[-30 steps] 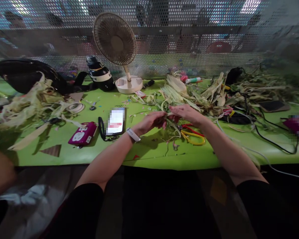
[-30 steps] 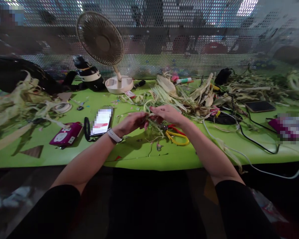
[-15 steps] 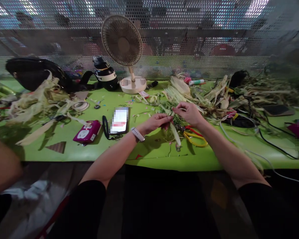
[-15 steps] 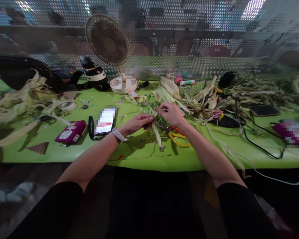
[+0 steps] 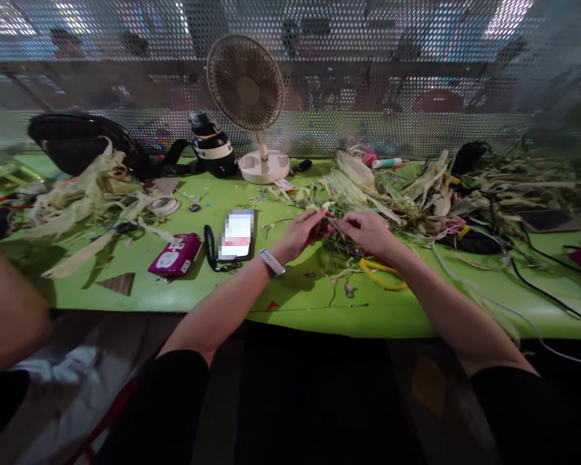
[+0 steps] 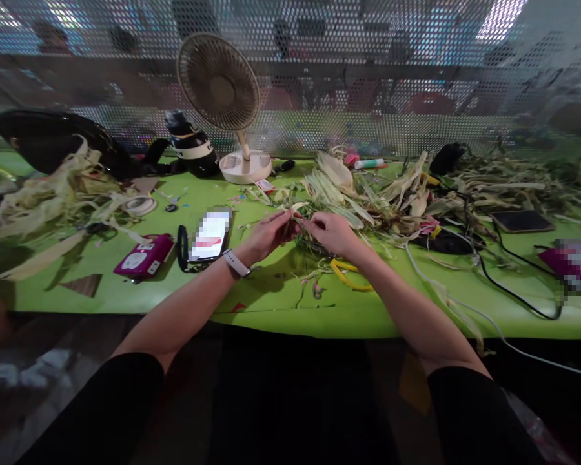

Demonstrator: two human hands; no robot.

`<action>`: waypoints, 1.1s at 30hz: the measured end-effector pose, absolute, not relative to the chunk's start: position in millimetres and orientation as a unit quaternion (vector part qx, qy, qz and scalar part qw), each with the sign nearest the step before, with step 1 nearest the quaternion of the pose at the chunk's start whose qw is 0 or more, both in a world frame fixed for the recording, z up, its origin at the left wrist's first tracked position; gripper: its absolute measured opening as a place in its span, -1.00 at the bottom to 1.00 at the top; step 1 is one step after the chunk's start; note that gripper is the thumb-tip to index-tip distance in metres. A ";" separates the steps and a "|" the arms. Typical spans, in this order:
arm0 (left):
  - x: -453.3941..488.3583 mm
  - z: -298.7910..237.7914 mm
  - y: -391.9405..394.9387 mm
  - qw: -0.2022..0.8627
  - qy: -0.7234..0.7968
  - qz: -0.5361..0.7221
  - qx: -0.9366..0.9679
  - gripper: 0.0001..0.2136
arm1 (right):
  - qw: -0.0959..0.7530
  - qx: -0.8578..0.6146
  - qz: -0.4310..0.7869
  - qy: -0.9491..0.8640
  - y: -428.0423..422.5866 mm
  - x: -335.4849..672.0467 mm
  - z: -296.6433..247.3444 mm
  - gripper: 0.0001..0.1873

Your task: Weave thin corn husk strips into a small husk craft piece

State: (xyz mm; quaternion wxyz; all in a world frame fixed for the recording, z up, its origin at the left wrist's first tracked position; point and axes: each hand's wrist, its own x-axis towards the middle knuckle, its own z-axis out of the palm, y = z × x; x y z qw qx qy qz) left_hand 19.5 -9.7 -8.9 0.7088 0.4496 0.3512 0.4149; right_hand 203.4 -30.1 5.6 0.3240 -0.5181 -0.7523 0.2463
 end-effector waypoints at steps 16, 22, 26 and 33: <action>17.9 -13.1 -14.8 0.624 0.336 0.414 0.571 -0.73 | 0.431 -0.534 0.186 -0.703 -20.5 204.7 1.2 -0.49; 22.8 -21.6 -8.8 0.724 0.288 0.416 0.469 -0.78 | 0.450 -0.534 0.182 -0.693 -18.4 208.6 -1.6 -0.47; 17.8 -21.0 -9.3 0.675 0.281 0.398 0.555 -0.78 | 0.465 -0.525 0.234 -0.673 -18.0 212.3 2.2 -0.47; 16.0 -11.9 -17.0 0.589 0.259 0.320 0.696 -0.78 | 0.458 -0.495 0.436 -0.596 -17.3 209.8 3.2 -0.60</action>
